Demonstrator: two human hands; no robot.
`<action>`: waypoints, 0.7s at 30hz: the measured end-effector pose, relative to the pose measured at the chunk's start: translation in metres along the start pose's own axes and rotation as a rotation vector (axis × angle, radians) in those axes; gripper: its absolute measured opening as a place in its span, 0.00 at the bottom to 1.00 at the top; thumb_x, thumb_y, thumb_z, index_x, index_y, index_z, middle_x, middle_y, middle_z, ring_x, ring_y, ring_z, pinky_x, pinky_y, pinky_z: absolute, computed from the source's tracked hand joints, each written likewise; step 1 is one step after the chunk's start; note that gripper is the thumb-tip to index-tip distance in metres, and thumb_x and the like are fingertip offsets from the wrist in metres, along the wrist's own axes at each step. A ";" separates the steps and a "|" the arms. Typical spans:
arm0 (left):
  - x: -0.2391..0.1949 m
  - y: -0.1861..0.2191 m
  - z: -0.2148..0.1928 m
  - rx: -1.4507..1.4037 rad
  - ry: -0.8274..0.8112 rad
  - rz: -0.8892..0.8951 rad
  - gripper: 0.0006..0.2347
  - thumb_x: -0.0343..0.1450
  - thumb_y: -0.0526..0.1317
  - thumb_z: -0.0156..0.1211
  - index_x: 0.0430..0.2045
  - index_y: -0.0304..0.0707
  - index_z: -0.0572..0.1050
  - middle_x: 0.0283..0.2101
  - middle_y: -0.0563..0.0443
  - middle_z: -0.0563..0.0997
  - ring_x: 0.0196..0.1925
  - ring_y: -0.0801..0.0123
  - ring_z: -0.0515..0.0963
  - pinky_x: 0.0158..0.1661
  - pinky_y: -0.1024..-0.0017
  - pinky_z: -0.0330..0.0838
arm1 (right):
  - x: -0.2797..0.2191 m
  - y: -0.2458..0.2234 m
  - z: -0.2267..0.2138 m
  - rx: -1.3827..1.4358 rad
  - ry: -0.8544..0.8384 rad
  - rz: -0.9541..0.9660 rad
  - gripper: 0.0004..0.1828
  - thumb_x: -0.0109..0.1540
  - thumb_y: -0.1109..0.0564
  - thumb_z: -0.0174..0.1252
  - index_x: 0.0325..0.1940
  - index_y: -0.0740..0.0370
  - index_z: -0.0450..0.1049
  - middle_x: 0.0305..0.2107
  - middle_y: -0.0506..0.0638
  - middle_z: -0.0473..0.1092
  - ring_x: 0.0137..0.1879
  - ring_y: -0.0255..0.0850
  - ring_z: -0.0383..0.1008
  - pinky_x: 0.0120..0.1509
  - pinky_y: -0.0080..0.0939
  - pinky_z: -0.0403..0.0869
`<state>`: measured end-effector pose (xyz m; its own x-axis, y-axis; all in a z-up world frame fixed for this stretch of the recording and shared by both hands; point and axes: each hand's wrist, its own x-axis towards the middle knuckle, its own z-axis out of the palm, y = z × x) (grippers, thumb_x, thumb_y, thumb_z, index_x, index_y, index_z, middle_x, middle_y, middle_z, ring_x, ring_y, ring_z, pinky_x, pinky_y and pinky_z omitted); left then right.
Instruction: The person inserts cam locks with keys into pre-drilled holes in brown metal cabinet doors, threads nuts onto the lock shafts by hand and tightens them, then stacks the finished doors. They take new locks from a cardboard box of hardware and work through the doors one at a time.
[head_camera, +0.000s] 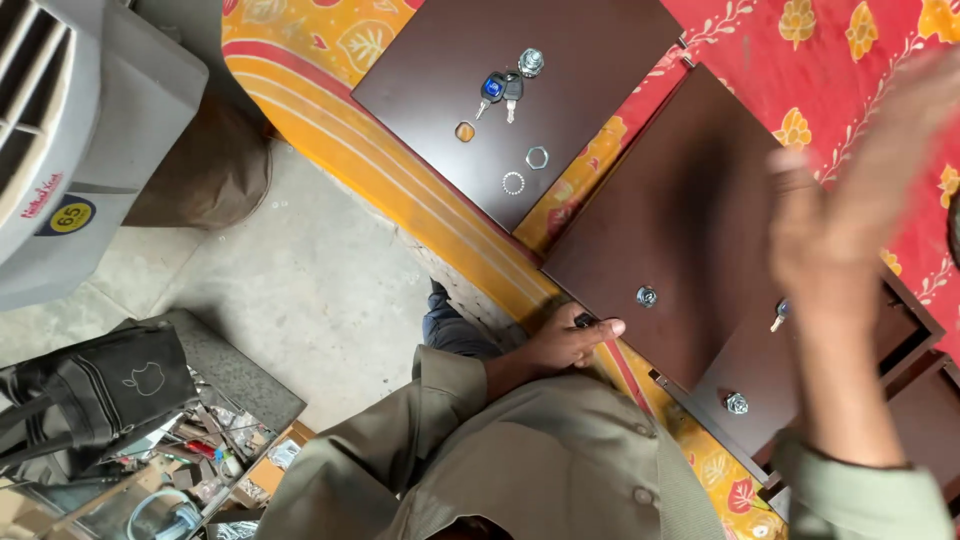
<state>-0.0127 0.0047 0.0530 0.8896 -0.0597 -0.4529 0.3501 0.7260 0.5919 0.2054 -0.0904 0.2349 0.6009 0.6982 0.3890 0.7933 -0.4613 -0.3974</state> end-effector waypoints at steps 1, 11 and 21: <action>0.002 -0.007 -0.004 0.003 -0.003 -0.003 0.08 0.70 0.45 0.63 0.34 0.45 0.73 0.23 0.66 0.72 0.15 0.84 0.64 0.18 0.79 0.60 | 0.013 -0.027 -0.014 -0.002 0.003 0.004 0.44 0.76 0.47 0.48 0.84 0.72 0.32 0.80 0.62 0.36 0.87 0.51 0.38 0.91 0.48 0.42; 0.011 0.069 0.061 0.459 -0.135 0.309 0.13 0.74 0.47 0.63 0.32 0.33 0.77 0.21 0.59 0.73 0.21 0.80 0.68 0.23 0.76 0.62 | -0.059 -0.070 -0.033 -0.253 -0.220 -0.014 0.58 0.43 0.52 0.71 0.74 0.72 0.55 0.65 0.73 0.61 0.67 0.67 0.66 0.68 0.55 0.68; -0.031 0.105 0.059 0.527 0.028 0.654 0.11 0.77 0.40 0.60 0.47 0.28 0.78 0.45 0.48 0.85 0.46 0.79 0.82 0.48 0.76 0.76 | -0.037 0.106 -0.097 0.169 -0.025 0.311 0.15 0.63 0.64 0.62 0.54 0.66 0.74 0.43 0.55 0.77 0.43 0.41 0.76 0.52 0.42 0.74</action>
<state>0.0137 0.0419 0.1685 0.9558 0.2837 0.0772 -0.1359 0.1936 0.9716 0.2766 -0.2178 0.2589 0.8071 0.5526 0.2078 0.5437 -0.5586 -0.6263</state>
